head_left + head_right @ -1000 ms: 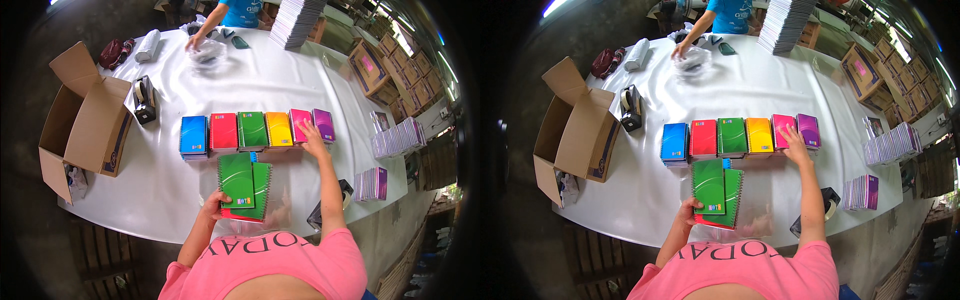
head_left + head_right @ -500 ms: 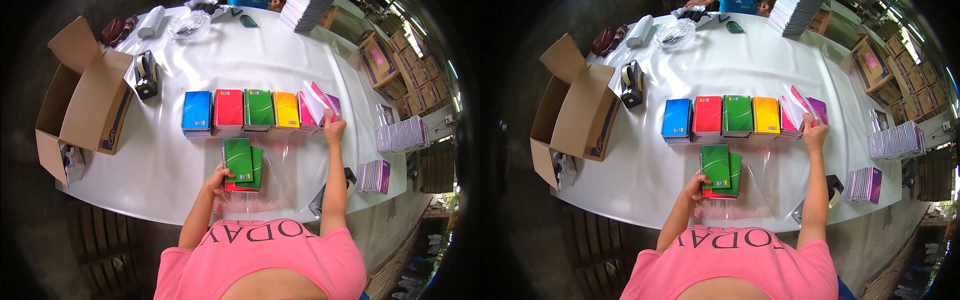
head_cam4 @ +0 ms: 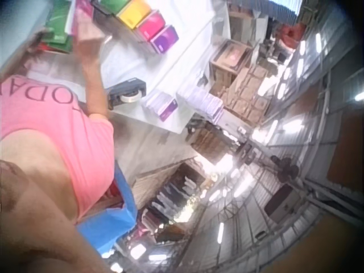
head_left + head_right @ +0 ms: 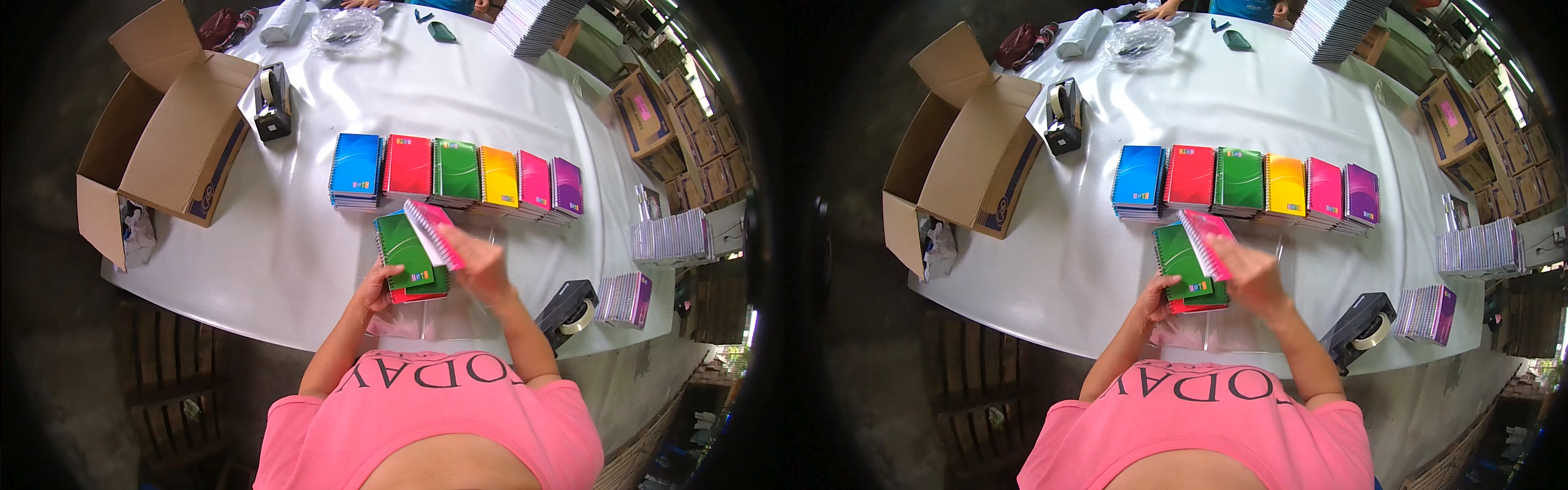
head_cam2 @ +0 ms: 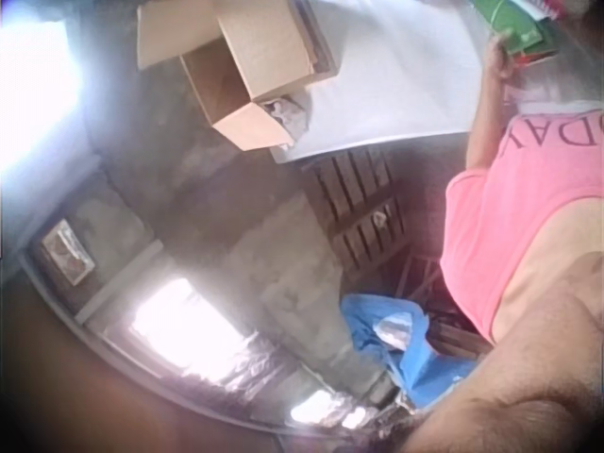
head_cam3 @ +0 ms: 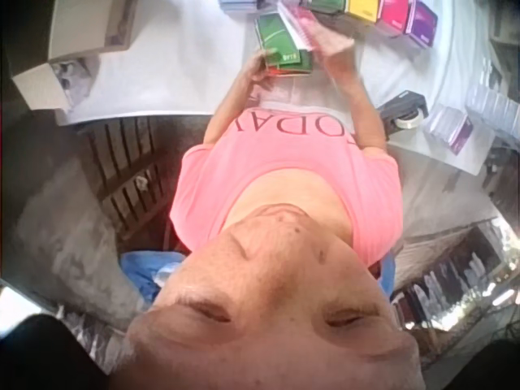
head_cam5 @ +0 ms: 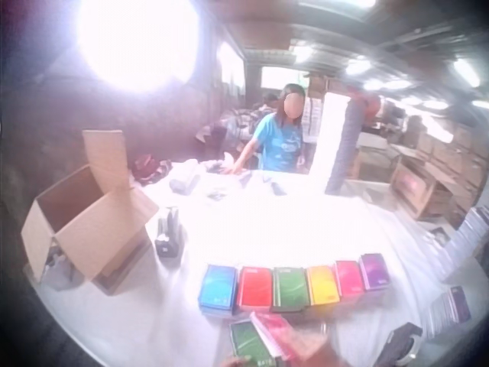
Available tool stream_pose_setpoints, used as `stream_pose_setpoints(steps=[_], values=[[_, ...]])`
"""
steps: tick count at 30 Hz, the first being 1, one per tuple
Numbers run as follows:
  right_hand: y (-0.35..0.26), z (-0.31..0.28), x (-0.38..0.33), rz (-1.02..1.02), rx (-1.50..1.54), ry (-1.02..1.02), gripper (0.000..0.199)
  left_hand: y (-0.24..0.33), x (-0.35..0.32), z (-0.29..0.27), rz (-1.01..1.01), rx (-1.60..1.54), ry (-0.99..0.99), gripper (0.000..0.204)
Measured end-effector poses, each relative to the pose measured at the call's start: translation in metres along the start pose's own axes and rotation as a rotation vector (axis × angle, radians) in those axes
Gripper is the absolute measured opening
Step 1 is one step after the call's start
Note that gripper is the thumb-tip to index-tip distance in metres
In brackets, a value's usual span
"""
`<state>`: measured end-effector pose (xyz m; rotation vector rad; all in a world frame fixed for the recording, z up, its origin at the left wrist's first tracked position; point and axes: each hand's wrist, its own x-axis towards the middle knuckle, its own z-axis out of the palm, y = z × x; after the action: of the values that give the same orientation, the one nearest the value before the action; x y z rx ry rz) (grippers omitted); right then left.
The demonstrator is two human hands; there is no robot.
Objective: The person picks up notebooks of various colors, places them into plastic sleeves, applies tape from a dispenser to seal the bags, and stacks the packaged sets.
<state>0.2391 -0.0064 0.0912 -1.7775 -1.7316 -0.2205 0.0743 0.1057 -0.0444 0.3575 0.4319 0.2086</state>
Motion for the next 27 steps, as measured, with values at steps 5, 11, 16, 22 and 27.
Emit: stream_pose_setpoints(steps=[5,11,16,22,27], values=[[-0.05,0.058,-0.059,0.043,-0.311,-0.268,0.055,-0.016,-0.009,-0.013,-0.106,-0.295,-0.029,0.048],[-0.005,-0.001,-0.044,0.27,0.428,-0.669,0.062,-0.005,-0.009,-0.008,-0.135,-0.005,-0.015,0.051],[0.145,-0.103,-0.053,0.682,-0.432,-0.085,0.094,-0.007,-0.004,-0.014,-0.12,0.032,0.069,0.049],[0.26,-0.116,-0.102,0.706,-0.279,-0.13,0.088,0.001,-0.002,0.003,-0.128,0.051,0.049,0.051],[0.264,-0.114,-0.11,0.662,-0.075,-0.002,0.059,-0.008,-0.003,-0.019,-0.109,0.001,0.059,0.053]])
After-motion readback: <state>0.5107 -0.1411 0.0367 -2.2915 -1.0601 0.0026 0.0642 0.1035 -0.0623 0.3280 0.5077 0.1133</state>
